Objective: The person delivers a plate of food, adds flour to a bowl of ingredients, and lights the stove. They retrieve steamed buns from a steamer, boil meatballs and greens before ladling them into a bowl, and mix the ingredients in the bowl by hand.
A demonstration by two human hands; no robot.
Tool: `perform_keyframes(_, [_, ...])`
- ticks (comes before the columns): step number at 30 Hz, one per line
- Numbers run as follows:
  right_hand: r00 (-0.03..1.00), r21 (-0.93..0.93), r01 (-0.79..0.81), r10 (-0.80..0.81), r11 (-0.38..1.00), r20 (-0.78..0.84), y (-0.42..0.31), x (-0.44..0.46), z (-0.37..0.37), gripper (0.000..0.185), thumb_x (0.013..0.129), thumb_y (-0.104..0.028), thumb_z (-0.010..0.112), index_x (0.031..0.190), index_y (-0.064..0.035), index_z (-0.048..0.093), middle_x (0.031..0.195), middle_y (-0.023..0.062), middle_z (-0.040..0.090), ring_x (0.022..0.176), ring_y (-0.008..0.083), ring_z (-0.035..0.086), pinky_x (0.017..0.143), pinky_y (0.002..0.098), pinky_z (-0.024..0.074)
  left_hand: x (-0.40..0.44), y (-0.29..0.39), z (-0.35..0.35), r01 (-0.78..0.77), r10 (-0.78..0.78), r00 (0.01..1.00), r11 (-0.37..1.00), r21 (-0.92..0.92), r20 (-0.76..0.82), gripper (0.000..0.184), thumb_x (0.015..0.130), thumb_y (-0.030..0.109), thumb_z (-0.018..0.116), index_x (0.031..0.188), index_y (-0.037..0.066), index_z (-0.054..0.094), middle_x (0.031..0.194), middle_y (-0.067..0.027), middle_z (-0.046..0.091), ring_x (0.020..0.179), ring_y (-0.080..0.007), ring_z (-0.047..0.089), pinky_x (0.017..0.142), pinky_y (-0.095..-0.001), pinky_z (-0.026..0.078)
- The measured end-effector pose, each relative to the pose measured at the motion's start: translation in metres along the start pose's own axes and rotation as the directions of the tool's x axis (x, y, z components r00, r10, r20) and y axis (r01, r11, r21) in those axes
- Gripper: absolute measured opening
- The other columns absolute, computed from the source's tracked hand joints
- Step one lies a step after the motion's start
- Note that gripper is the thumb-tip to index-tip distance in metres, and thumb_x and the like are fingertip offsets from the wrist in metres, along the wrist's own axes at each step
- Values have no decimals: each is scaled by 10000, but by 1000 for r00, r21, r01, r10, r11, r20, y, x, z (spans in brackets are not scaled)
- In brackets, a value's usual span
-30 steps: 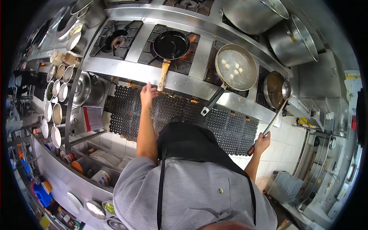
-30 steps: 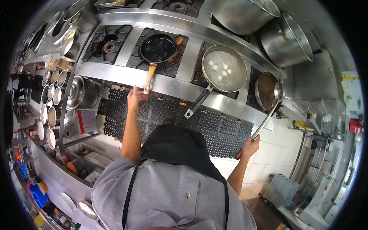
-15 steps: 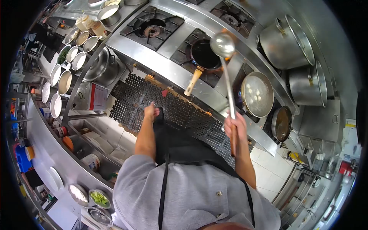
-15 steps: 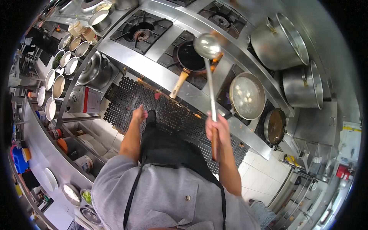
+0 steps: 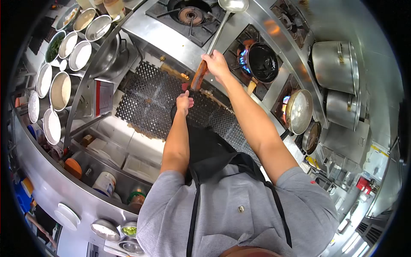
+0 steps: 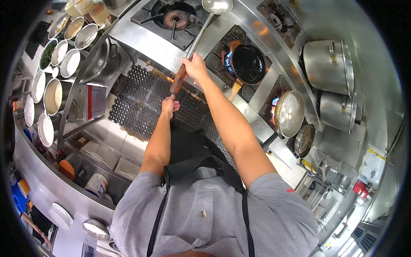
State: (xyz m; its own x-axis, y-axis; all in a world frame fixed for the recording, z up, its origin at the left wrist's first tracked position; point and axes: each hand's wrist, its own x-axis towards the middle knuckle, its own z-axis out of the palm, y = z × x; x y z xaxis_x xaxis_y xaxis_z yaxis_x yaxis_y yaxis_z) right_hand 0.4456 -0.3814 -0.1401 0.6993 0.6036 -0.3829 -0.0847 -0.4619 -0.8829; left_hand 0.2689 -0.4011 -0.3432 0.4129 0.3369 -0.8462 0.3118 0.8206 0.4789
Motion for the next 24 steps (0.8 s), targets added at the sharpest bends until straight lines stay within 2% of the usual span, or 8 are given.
perform_keyframes(5, [997,-263,-78,69,962,-44,5,4,24,345,882,-138,596,1133,58,465,857,136,587,634,219,619,457,349,535,20,6,3,3,0,1000,989,-148,23,323,988,355,454,1102,59,520,817,-79,626,629,-167,608,545,-297,527])
perform_keyframes(8, [995,-221,-95,98,971,6,10,3,22,600,931,-29,501,1466,-17,230,1212,144,475,830,187,609,611,304,556,29,18,17,-35,43,999,943,-331,17,348,1006,360,403,1156,64,507,876,-94,615,719,-189,617,619,-331,542])
perform_keyframes(11, [998,-378,50,-58,924,-10,41,-12,16,572,926,-30,498,1449,-18,267,1223,142,484,833,193,611,631,307,551,31,26,22,-51,64,998,929,-366,23,390,1002,401,408,1126,50,523,858,-81,603,749,-176,604,647,-325,542])
perform_keyframes(15, [928,-531,355,-361,769,97,46,-86,3,494,884,-14,498,1363,10,381,1122,188,558,876,270,609,757,357,518,56,-4,42,-37,63,995,949,-312,76,265,977,262,444,1061,41,563,829,-70,595,740,-179,596,649,-304,528])
perform_keyframes(16, [927,-519,368,-349,771,139,40,-113,2,495,879,-21,497,1360,14,384,1096,195,559,931,308,591,836,382,491,70,-21,44,-7,24,989,994,-112,148,207,945,196,457,1017,42,576,808,-75,593,720,-201,600,651,-327,526])
perform_keyframes(17, [930,-447,368,-316,815,191,38,-134,-1,493,879,-30,504,1355,17,387,1081,192,555,968,321,580,850,386,482,76,-38,58,-7,48,981,977,-214,188,274,960,292,484,969,34,577,795,-96,592,709,-228,611,663,-347,541])
perform_keyframes(20, [953,-462,232,-104,856,286,61,-188,-11,468,888,-43,533,1335,-10,402,1055,196,559,996,385,567,849,430,473,38,-21,77,323,-254,932,906,-275,258,358,978,348,502,1009,-4,553,830,-139,600,740,-268,643,701,-346,572])
perform_keyframes(24, [946,-518,186,-10,835,323,88,-219,-25,425,889,-68,552,1300,-16,455,1036,185,576,954,370,587,840,419,479,41,-39,81,238,-113,953,856,-459,282,189,949,176,568,992,-8,554,810,-110,590,754,-230,633,721,-339,579])
